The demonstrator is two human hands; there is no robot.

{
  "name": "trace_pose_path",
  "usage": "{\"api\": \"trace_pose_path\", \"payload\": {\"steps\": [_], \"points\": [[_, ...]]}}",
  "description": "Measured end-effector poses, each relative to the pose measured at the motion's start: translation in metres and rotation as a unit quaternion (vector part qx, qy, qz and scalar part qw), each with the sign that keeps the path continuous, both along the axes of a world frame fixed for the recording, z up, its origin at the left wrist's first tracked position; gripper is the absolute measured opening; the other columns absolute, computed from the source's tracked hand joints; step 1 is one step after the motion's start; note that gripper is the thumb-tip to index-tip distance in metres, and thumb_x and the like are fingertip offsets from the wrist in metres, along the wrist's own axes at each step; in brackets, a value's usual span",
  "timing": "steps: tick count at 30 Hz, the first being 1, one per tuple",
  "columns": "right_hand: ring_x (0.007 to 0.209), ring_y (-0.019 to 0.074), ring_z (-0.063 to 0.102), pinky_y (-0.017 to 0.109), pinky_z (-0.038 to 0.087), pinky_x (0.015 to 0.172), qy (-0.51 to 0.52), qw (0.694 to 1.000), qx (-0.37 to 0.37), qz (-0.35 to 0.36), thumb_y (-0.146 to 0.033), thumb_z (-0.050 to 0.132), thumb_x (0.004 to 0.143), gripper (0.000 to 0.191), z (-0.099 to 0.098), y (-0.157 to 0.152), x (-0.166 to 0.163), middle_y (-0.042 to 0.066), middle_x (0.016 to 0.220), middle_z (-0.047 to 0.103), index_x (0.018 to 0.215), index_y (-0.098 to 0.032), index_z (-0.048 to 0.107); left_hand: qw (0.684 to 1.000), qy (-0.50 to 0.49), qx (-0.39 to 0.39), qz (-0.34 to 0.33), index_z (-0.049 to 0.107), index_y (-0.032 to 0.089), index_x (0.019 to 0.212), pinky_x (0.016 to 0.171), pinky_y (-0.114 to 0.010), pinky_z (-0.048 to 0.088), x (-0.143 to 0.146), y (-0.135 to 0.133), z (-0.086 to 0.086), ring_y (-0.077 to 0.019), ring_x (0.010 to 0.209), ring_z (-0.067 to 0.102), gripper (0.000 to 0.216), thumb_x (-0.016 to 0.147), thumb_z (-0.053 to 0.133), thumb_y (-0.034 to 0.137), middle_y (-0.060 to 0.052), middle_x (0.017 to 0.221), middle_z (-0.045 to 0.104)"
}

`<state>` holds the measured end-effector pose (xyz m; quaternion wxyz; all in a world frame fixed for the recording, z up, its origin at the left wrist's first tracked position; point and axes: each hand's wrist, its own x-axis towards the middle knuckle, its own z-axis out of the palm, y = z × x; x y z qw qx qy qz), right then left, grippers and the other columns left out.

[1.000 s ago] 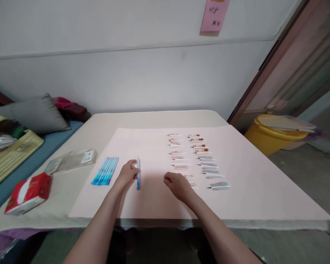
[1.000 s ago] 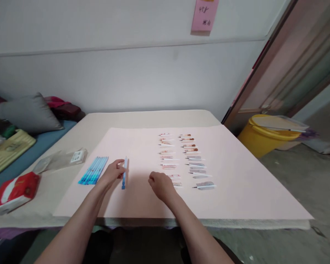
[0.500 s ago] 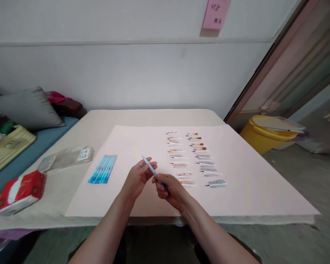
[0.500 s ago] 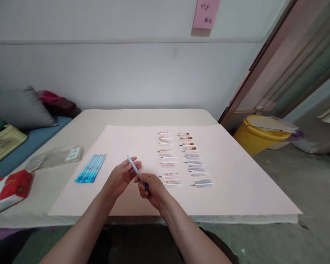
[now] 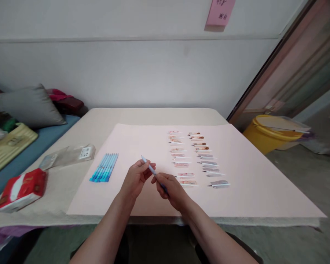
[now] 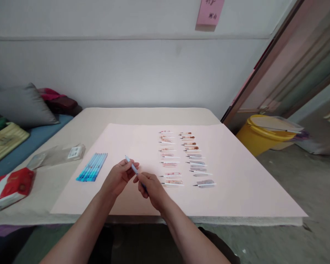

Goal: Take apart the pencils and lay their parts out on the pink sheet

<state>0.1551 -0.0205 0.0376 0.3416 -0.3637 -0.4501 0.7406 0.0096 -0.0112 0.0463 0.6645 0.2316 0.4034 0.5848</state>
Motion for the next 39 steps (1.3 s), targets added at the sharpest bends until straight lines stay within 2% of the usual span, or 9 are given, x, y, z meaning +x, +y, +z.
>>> {"api": "trace_pose_path", "payload": {"steps": [2, 5, 7, 11, 14, 20, 27, 33, 39], "points": [[0.035, 0.0055, 0.029, 0.021, 0.018, 0.038, 0.042, 0.998, -0.032, 0.019, -0.047, 0.04, 0.085, 0.033, 0.0, 0.0, 0.002, -0.005, 0.048, 0.046, 0.078, -0.017, 0.054, 0.999, -0.005, 0.018, -0.044, 0.06, 0.013, 0.085, 0.061, -0.026, 0.044, 0.002, -0.002, 0.003, -0.0134, 0.066, 0.059, 0.018, 0.072, 0.066, 0.023, -0.011, 0.087, 0.067], [0.034, 0.0044, 0.019, 0.021, 0.015, 0.038, 0.045, 0.998, -0.033, 0.025, -0.045, 0.041, 0.085, 0.032, 0.0, 0.001, 0.004, -0.009, 0.043, 0.036, 0.074, -0.017, 0.052, 0.996, 0.007, 0.043, -0.073, 0.06, 0.013, 0.084, 0.058, -0.028, 0.042, 0.008, -0.004, 0.004, -0.0111, 0.056, 0.054, 0.016, 0.073, 0.065, 0.023, -0.011, 0.086, 0.067], [0.036, 0.0048, 0.018, 0.021, 0.015, 0.039, -0.003, 1.0, 0.019, 0.004, -0.041, 0.044, 0.085, 0.028, -0.001, 0.002, 0.004, -0.01, 0.041, 0.03, 0.071, -0.018, 0.051, 0.997, 0.031, 0.049, -0.052, 0.061, 0.013, 0.08, 0.061, -0.03, 0.044, 0.01, -0.005, 0.003, -0.0136, 0.06, 0.056, 0.015, 0.072, 0.065, 0.024, -0.009, 0.08, 0.067], [0.046, 0.0068, 0.033, 0.02, 0.024, 0.045, -0.149, 0.973, 0.166, -0.06, -0.035, 0.047, 0.084, 0.026, -0.003, 0.001, 0.002, -0.006, 0.049, 0.04, 0.065, -0.017, 0.051, 0.992, 0.116, 0.052, 0.0, 0.059, 0.013, 0.069, 0.066, -0.032, 0.045, 0.013, -0.005, -0.001, -0.0147, 0.064, 0.057, 0.016, 0.07, 0.067, 0.027, -0.006, 0.07, 0.064], [0.048, 0.0078, 0.036, 0.02, 0.027, 0.047, -0.199, 0.957, 0.199, -0.075, -0.033, 0.044, 0.084, 0.026, -0.005, 0.001, 0.0, -0.005, 0.05, 0.042, 0.064, -0.017, 0.051, 0.985, 0.164, 0.044, 0.021, 0.058, 0.013, 0.065, 0.069, -0.033, 0.046, 0.012, -0.004, -0.003, -0.0134, 0.06, 0.056, 0.019, 0.07, 0.068, 0.029, -0.003, 0.063, 0.061], [0.046, 0.0081, 0.036, 0.02, 0.027, 0.045, -0.195, 0.962, 0.182, -0.057, -0.032, 0.04, 0.085, 0.026, -0.007, 0.004, 0.001, -0.005, 0.049, 0.041, 0.067, -0.017, 0.052, 0.999, 0.033, 0.024, -0.006, 0.063, 0.014, 0.097, 0.085, -0.038, 0.044, 0.005, -0.001, 0.001, -0.0199, 0.087, 0.061, 0.029, 0.073, 0.065, 0.03, -0.011, 0.093, 0.066], [0.051, 0.0085, 0.034, 0.022, 0.023, 0.049, -0.281, 0.908, 0.299, -0.086, -0.032, 0.042, 0.086, 0.03, -0.006, 0.0, 0.0, -0.006, 0.052, 0.037, 0.06, -0.019, 0.04, 0.991, 0.124, 0.008, 0.05, 0.061, 0.014, 0.075, 0.071, -0.028, 0.044, 0.0, -0.001, -0.002, -0.0133, 0.072, 0.059, 0.018, 0.067, 0.069, 0.028, -0.005, 0.076, 0.064], [0.052, 0.0089, 0.037, 0.023, 0.024, 0.051, -0.3, 0.895, 0.318, -0.086, -0.033, 0.04, 0.088, 0.029, -0.005, 0.002, 0.004, -0.005, 0.055, 0.041, 0.063, -0.019, 0.041, 0.999, 0.044, 0.017, -0.022, 0.062, 0.015, 0.097, 0.082, -0.034, 0.044, 0.006, -0.002, 0.005, -0.0184, 0.087, 0.06, 0.032, 0.068, 0.068, 0.026, -0.01, 0.091, 0.067], [0.05, 0.0096, 0.036, 0.023, 0.022, 0.049, -0.318, 0.887, 0.325, -0.075, -0.034, 0.04, 0.088, 0.029, -0.005, 0.0, 0.005, -0.005, 0.052, 0.039, 0.064, -0.02, 0.044, 0.984, 0.177, 0.022, 0.021, 0.06, 0.015, 0.071, 0.067, -0.026, 0.043, 0.007, -0.003, 0.003, -0.0107, 0.064, 0.055, 0.017, 0.067, 0.07, 0.029, -0.001, 0.067, 0.061]]}}
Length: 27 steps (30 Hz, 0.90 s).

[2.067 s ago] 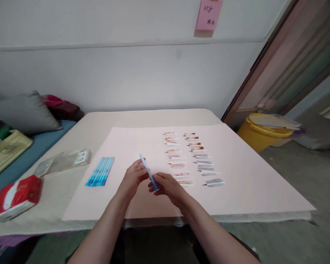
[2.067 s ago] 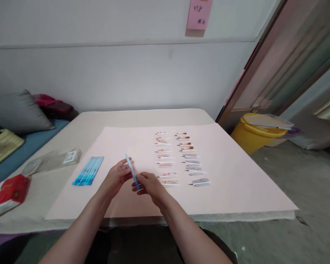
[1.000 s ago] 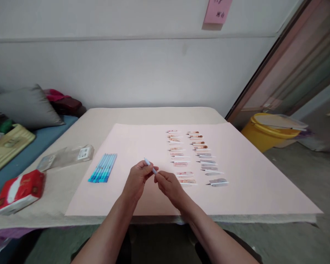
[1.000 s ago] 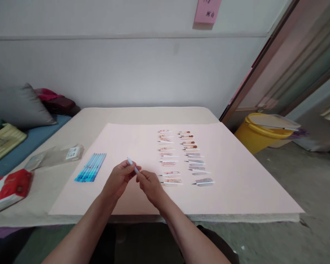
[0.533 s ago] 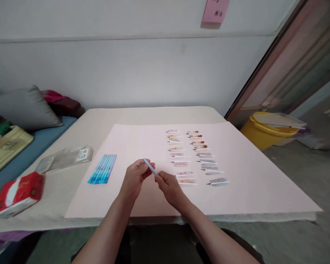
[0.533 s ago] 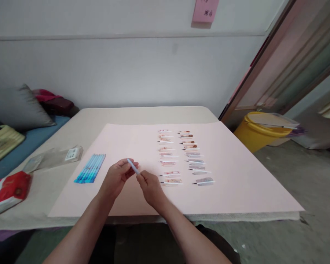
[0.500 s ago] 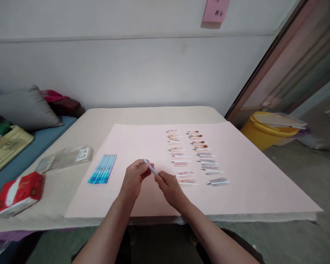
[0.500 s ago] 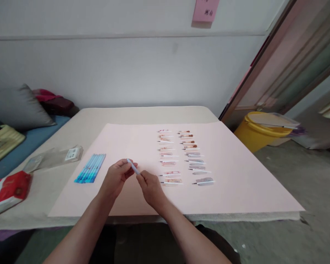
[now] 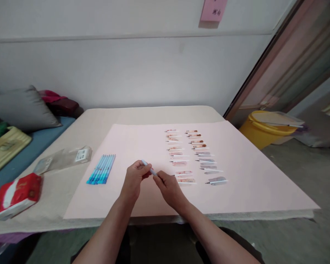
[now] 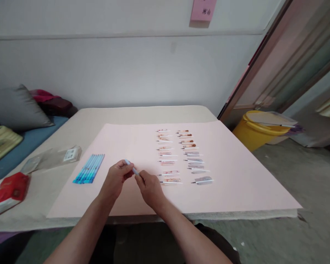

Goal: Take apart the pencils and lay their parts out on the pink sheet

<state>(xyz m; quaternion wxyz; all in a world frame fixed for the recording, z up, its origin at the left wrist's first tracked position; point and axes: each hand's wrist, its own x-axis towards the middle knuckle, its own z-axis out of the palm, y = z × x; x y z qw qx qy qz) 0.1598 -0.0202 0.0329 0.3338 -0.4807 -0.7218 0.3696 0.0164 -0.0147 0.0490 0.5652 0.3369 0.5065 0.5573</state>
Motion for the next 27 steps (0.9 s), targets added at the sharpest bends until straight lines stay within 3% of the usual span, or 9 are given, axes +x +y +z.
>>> {"api": "trace_pose_path", "payload": {"steps": [2, 7, 13, 17, 19, 24, 27], "points": [[0.05, 0.01, 0.036, 0.024, 0.022, 0.049, -0.009, 1.0, 0.002, -0.004, -0.035, 0.041, 0.088, 0.029, 0.0, 0.0, 0.001, -0.004, 0.051, 0.04, 0.064, -0.02, 0.045, 1.0, -0.006, -0.01, -0.01, 0.06, 0.015, 0.072, 0.065, -0.026, 0.043, 0.0, 0.0, 0.001, -0.0104, 0.062, 0.055, 0.018, 0.067, 0.069, 0.031, -0.001, 0.066, 0.061], [0.053, 0.011, 0.039, 0.024, 0.024, 0.05, -0.004, 1.0, 0.012, -0.025, -0.039, 0.04, 0.088, 0.03, -0.001, 0.003, 0.005, -0.002, 0.055, 0.047, 0.066, -0.02, 0.05, 0.994, -0.09, -0.019, -0.063, 0.062, 0.015, 0.094, 0.076, -0.032, 0.044, 0.0, 0.001, 0.005, -0.0189, 0.086, 0.06, 0.03, 0.068, 0.068, 0.029, -0.01, 0.092, 0.066], [0.051, 0.0108, 0.037, 0.023, 0.023, 0.05, -0.03, 0.999, 0.014, -0.027, -0.039, 0.041, 0.088, 0.03, -0.003, 0.003, 0.006, -0.004, 0.052, 0.04, 0.065, -0.02, 0.046, 1.0, -0.012, -0.004, -0.009, 0.062, 0.015, 0.076, 0.066, -0.025, 0.043, -0.001, 0.002, 0.0, -0.0111, 0.064, 0.056, 0.018, 0.066, 0.07, 0.027, -0.001, 0.068, 0.061], [0.051, 0.0107, 0.039, 0.024, 0.023, 0.051, -0.027, 0.999, 0.013, -0.024, -0.038, 0.041, 0.088, 0.029, 0.0, 0.003, 0.007, -0.003, 0.053, 0.043, 0.065, -0.02, 0.046, 0.995, -0.089, -0.014, -0.041, 0.062, 0.016, 0.097, 0.077, -0.03, 0.044, 0.0, 0.003, 0.003, -0.0176, 0.087, 0.06, 0.033, 0.066, 0.07, 0.025, -0.009, 0.094, 0.066], [0.051, 0.0107, 0.039, 0.024, 0.023, 0.05, -0.022, 0.999, 0.012, -0.021, -0.038, 0.041, 0.088, 0.029, 0.001, 0.003, 0.007, -0.003, 0.053, 0.045, 0.066, -0.02, 0.048, 0.992, -0.113, -0.014, -0.054, 0.061, 0.016, 0.098, 0.079, -0.032, 0.044, 0.001, 0.003, 0.003, -0.0191, 0.09, 0.06, 0.034, 0.067, 0.07, 0.024, -0.011, 0.097, 0.066], [0.049, 0.0103, 0.036, 0.024, 0.022, 0.049, -0.022, 0.999, 0.02, -0.011, -0.037, 0.043, 0.087, 0.029, 0.0, 0.001, 0.005, -0.004, 0.051, 0.042, 0.064, -0.02, 0.048, 0.997, -0.056, -0.022, 0.039, 0.059, 0.015, 0.073, 0.06, -0.02, 0.043, -0.005, 0.004, -0.003, -0.0085, 0.063, 0.057, 0.02, 0.064, 0.072, 0.027, 0.0, 0.069, 0.062], [0.05, 0.0104, 0.036, 0.024, 0.022, 0.05, -0.021, 0.999, 0.019, -0.018, -0.036, 0.043, 0.087, 0.029, 0.0, 0.001, 0.005, -0.004, 0.051, 0.041, 0.063, -0.02, 0.047, 0.994, -0.088, -0.036, 0.06, 0.058, 0.015, 0.073, 0.055, -0.017, 0.042, -0.01, 0.007, -0.005, -0.0065, 0.06, 0.056, 0.022, 0.064, 0.073, 0.028, 0.001, 0.068, 0.06]]}}
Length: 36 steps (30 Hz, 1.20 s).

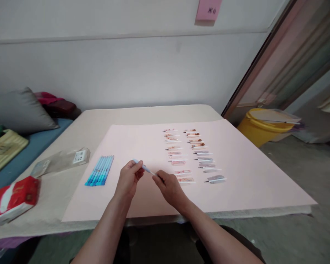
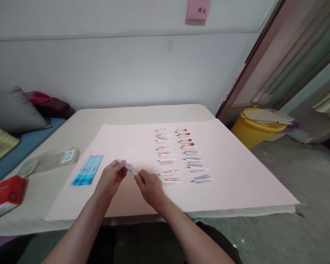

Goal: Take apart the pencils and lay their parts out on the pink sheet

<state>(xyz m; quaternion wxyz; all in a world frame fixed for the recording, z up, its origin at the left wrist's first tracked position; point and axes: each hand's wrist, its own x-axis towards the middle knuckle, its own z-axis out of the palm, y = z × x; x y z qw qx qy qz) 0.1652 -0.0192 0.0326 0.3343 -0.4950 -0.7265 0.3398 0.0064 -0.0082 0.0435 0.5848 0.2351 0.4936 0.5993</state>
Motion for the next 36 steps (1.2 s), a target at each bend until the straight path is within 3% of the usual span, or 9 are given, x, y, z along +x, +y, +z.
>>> {"api": "trace_pose_path", "payload": {"steps": [5, 10, 13, 17, 20, 23, 27, 31, 36], "points": [[0.053, 0.0102, 0.038, 0.023, 0.026, 0.051, 0.05, 0.999, -0.015, -0.009, -0.037, 0.042, 0.086, 0.031, 0.003, 0.004, 0.004, -0.004, 0.053, 0.043, 0.061, -0.019, 0.047, 0.996, -0.067, -0.021, 0.05, 0.056, 0.015, 0.072, 0.051, -0.015, 0.045, -0.005, 0.004, -0.003, -0.0061, 0.058, 0.057, 0.021, 0.064, 0.074, 0.024, 0.0, 0.069, 0.062], [0.052, 0.0099, 0.038, 0.022, 0.029, 0.05, 0.134, 0.986, -0.099, -0.019, -0.038, 0.046, 0.083, 0.03, 0.006, 0.01, 0.006, -0.005, 0.05, 0.04, 0.06, -0.019, 0.047, 0.991, -0.096, -0.041, 0.077, 0.055, 0.015, 0.071, 0.049, -0.016, 0.046, -0.007, 0.006, -0.005, -0.0069, 0.055, 0.058, 0.017, 0.067, 0.072, 0.019, 0.001, 0.065, 0.061], [0.052, 0.01, 0.039, 0.022, 0.032, 0.049, 0.195, 0.971, -0.131, -0.038, -0.037, 0.057, 0.075, 0.019, 0.007, 0.011, 0.007, -0.006, 0.053, 0.042, 0.072, -0.019, 0.053, 0.993, -0.094, -0.04, 0.057, 0.056, 0.015, 0.072, 0.05, -0.016, 0.046, -0.002, 0.004, -0.005, -0.0075, 0.058, 0.059, 0.017, 0.067, 0.071, 0.02, 0.0, 0.066, 0.062], [0.057, 0.0102, 0.042, 0.022, 0.034, 0.054, 0.214, 0.97, -0.113, -0.029, -0.029, 0.061, 0.069, 0.016, 0.007, 0.009, 0.006, -0.005, 0.061, 0.047, 0.081, -0.019, 0.056, 0.995, -0.084, -0.05, 0.007, 0.058, 0.015, 0.075, 0.052, -0.018, 0.047, 0.008, 0.0, -0.005, -0.009, 0.062, 0.061, 0.018, 0.067, 0.071, 0.023, -0.001, 0.07, 0.064], [0.058, 0.0105, 0.041, 0.022, 0.033, 0.054, 0.19, 0.977, -0.085, -0.055, -0.025, 0.057, 0.069, 0.006, 0.008, 0.009, 0.007, -0.004, 0.058, 0.047, 0.07, -0.019, 0.057, 0.995, -0.084, -0.055, 0.005, 0.058, 0.014, 0.075, 0.052, -0.018, 0.047, 0.011, -0.001, -0.007, -0.009, 0.061, 0.06, 0.017, 0.068, 0.071, 0.022, -0.002, 0.071, 0.064], [0.056, 0.0107, 0.042, 0.022, 0.033, 0.053, 0.201, 0.973, -0.072, -0.084, -0.022, 0.056, 0.069, 0.007, 0.012, 0.011, 0.013, -0.003, 0.058, 0.051, 0.063, -0.019, 0.056, 0.993, -0.093, -0.055, 0.052, 0.057, 0.015, 0.075, 0.051, -0.017, 0.047, 0.004, 0.002, -0.009, -0.0084, 0.06, 0.06, 0.015, 0.068, 0.07, 0.019, -0.002, 0.07, 0.063], [0.045, 0.0076, 0.032, 0.022, 0.024, 0.043, 0.266, 0.95, -0.116, -0.114, -0.024, 0.057, 0.069, 0.009, 0.016, 0.019, 0.027, -0.004, 0.052, 0.048, 0.062, -0.018, 0.054, 0.986, -0.12, -0.069, 0.096, 0.057, 0.015, 0.075, 0.05, -0.016, 0.047, -0.005, 0.006, -0.01, -0.008, 0.058, 0.06, 0.012, 0.07, 0.067, 0.014, 0.0, 0.065, 0.062], [0.04, 0.0052, 0.025, 0.022, 0.015, 0.039, 0.355, 0.916, -0.137, -0.127, -0.024, 0.058, 0.067, 0.009, 0.016, 0.024, 0.036, -0.004, 0.055, 0.051, 0.066, -0.018, 0.052, 0.987, -0.124, -0.067, 0.074, 0.058, 0.014, 0.077, 0.052, -0.017, 0.048, -0.003, 0.006, -0.011, -0.0082, 0.06, 0.06, 0.011, 0.071, 0.067, 0.015, -0.003, 0.071, 0.064], [0.039, 0.004, 0.025, 0.022, 0.014, 0.038, 0.39, 0.901, -0.138, -0.128, -0.022, 0.058, 0.066, 0.008, 0.017, 0.026, 0.034, -0.004, 0.057, 0.053, 0.066, -0.018, 0.051, 0.99, -0.12, -0.057, 0.052, 0.059, 0.015, 0.077, 0.054, -0.017, 0.049, 0.003, 0.003, -0.01, -0.0084, 0.062, 0.06, 0.011, 0.07, 0.068, 0.017, -0.002, 0.072, 0.064]]}}
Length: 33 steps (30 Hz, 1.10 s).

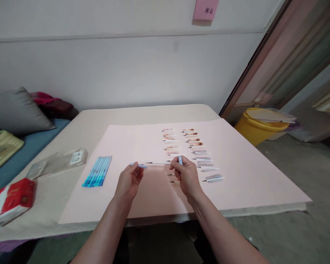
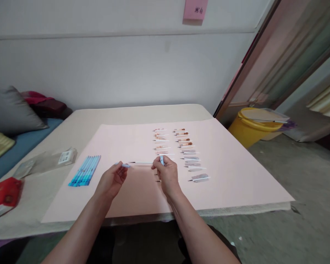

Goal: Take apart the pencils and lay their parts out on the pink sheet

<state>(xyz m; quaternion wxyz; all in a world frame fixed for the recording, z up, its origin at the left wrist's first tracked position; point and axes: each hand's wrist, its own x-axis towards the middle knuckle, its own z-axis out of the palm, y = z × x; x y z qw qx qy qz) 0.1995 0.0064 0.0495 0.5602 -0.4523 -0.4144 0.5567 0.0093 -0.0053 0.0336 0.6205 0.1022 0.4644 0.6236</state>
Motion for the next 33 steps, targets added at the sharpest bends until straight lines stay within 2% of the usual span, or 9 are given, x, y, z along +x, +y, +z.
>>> {"api": "trace_pose_path", "payload": {"steps": [5, 11, 15, 27, 33], "points": [[0.039, 0.0036, 0.024, 0.021, 0.014, 0.038, 0.007, 1.0, -0.01, 0.005, -0.021, 0.058, 0.065, 0.007, -0.0007, -0.0017, -0.0032, -0.003, 0.057, 0.053, 0.066, -0.017, 0.052, 1.0, 0.003, 0.009, -0.019, 0.059, 0.015, 0.078, 0.055, -0.018, 0.049, 0.0027, -0.0009, 0.0016, -0.0098, 0.065, 0.062, 0.011, 0.072, 0.067, 0.017, -0.004, 0.076, 0.066], [0.039, 0.0033, 0.024, 0.021, 0.013, 0.038, 0.021, 1.0, -0.001, -0.005, -0.021, 0.06, 0.066, 0.008, -0.0014, -0.0011, -0.0019, -0.003, 0.057, 0.053, 0.067, -0.017, 0.053, 0.998, -0.026, -0.024, 0.051, 0.058, 0.012, 0.078, 0.053, -0.017, 0.05, -0.0033, 0.0023, -0.0036, -0.0103, 0.062, 0.062, 0.009, 0.073, 0.064, 0.011, -0.004, 0.07, 0.064], [0.039, 0.0034, 0.025, 0.021, 0.014, 0.038, 0.02, 1.0, 0.001, 0.003, -0.021, 0.06, 0.067, 0.008, -0.0032, -0.0009, -0.0021, -0.003, 0.057, 0.053, 0.066, -0.017, 0.053, 0.995, -0.055, -0.052, 0.07, 0.057, 0.011, 0.077, 0.05, -0.016, 0.05, -0.0049, 0.0051, -0.0039, -0.01, 0.058, 0.062, 0.004, 0.075, 0.061, 0.01, -0.004, 0.066, 0.063], [0.039, 0.0037, 0.024, 0.021, 0.013, 0.038, 0.01, 1.0, -0.007, 0.009, -0.021, 0.059, 0.067, 0.007, -0.0063, -0.0005, -0.0033, -0.004, 0.056, 0.053, 0.067, -0.017, 0.053, 0.994, -0.073, -0.057, 0.057, 0.058, 0.011, 0.077, 0.048, -0.016, 0.05, -0.0022, 0.0049, -0.0032, -0.0099, 0.058, 0.061, 0.004, 0.075, 0.062, 0.011, -0.004, 0.067, 0.063], [0.041, 0.0051, 0.027, 0.02, 0.018, 0.038, -0.035, 0.999, 0.001, 0.008, -0.023, 0.058, 0.068, 0.007, -0.0058, -0.0028, -0.0032, -0.004, 0.056, 0.052, 0.067, -0.017, 0.054, 0.995, -0.067, -0.051, 0.053, 0.058, 0.011, 0.078, 0.049, -0.016, 0.049, -0.0014, 0.0044, -0.0031, -0.01, 0.059, 0.061, 0.006, 0.074, 0.063, 0.011, -0.004, 0.068, 0.063]]}}
